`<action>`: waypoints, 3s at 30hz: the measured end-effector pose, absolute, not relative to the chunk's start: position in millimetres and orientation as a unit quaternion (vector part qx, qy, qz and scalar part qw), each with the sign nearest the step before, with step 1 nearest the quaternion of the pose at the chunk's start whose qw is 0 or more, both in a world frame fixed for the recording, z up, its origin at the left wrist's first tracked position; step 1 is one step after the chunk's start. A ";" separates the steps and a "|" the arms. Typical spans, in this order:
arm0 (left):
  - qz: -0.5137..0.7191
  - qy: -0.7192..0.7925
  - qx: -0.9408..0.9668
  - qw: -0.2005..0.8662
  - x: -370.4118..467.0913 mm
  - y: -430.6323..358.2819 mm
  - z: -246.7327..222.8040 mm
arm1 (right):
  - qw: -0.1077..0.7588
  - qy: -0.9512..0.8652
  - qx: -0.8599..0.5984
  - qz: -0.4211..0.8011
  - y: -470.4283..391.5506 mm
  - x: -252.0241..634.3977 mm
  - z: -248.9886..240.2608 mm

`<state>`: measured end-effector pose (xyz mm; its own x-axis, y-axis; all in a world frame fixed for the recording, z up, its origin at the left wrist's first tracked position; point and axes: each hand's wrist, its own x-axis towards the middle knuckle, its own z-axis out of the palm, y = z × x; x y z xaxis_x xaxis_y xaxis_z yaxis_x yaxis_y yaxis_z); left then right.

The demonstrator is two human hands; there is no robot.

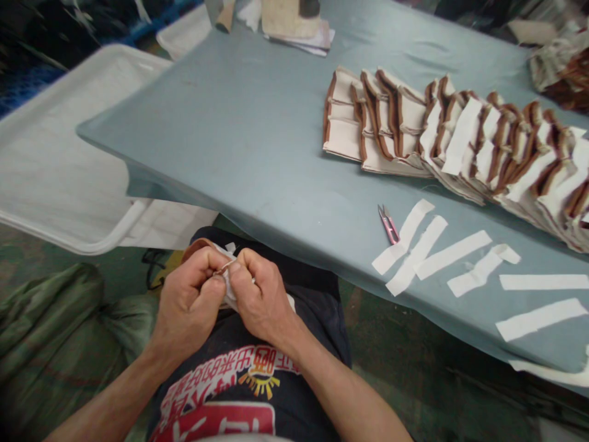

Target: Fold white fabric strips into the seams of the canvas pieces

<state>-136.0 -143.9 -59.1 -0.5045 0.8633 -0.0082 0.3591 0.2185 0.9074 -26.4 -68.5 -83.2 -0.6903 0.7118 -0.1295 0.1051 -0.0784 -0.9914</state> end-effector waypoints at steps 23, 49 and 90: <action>0.425 0.696 0.457 0.355 -202.7 -136.5 -27.0 | 0.033 -0.628 -0.360 0.689 -84.5 38.7 -56.7; 0.421 0.667 0.446 0.422 -211.4 -133.9 -21.5 | -0.054 -0.775 -0.436 0.454 -69.8 86.0 -44.0; 0.380 0.691 0.501 0.356 -191.6 -135.3 -14.4 | 0.154 -0.879 -0.158 0.423 -22.2 -30.7 -38.5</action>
<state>-191.6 -135.3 -14.4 -0.2446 0.9631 -0.1120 0.4215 0.2097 0.8823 -30.7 -22.2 -38.5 -0.9029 0.4072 0.1375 0.1469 0.5931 -0.7916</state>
